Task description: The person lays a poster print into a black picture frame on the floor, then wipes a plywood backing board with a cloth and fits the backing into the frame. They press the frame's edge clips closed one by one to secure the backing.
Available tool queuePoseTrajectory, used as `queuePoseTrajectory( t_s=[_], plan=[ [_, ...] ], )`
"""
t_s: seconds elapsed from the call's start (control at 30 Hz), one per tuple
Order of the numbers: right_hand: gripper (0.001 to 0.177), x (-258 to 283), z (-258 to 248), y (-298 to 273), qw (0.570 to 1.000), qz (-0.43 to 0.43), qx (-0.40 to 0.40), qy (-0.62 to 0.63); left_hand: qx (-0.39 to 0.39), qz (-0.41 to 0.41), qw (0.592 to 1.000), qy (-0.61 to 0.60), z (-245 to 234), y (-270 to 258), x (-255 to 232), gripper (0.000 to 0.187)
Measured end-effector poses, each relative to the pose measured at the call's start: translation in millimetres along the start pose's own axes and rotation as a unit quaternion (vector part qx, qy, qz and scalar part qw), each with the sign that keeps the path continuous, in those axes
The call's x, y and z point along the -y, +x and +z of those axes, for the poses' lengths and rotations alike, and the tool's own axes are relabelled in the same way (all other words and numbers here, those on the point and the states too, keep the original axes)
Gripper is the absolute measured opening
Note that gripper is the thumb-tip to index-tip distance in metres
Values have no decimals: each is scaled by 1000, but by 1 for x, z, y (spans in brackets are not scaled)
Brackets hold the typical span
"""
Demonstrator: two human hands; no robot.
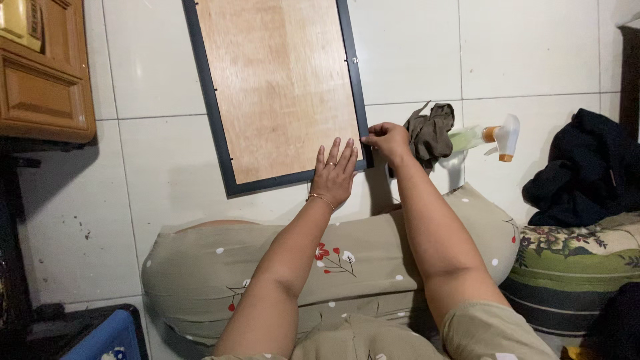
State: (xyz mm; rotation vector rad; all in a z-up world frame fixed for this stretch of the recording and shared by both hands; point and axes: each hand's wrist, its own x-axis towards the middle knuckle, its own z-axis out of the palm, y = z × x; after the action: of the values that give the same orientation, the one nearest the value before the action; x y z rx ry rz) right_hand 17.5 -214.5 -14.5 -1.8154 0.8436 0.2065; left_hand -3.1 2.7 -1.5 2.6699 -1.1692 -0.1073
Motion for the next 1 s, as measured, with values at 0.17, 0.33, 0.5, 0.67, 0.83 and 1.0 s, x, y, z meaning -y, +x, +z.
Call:
queuePoseTrajectory(
  t_s=[0.17,0.33,0.5,0.67,0.83,1.0],
  plan=[
    [35,-1,-6,5,999,-19,2,-41,-1,0,1000,-7,0,1,0,62],
    [34,7,-8,5,999,-24,31,-28,6,3,1000,3,0,2,0,62],
    [33,19,-8,9,993,20,38,-110,13,0,1000,-2,0,2,-1,62],
    [35,22,-11,18,993,22,67,-90,17,0,1000,-9,-2,3,2,62],
    [37,19,-15,21,994,19,75,-77,21,0,1000,-1,-2,2,0,62],
    [42,30,-14,27,980,45,79,-175,23,-1,1000,-3,-2,3,-1,61]
  ],
)
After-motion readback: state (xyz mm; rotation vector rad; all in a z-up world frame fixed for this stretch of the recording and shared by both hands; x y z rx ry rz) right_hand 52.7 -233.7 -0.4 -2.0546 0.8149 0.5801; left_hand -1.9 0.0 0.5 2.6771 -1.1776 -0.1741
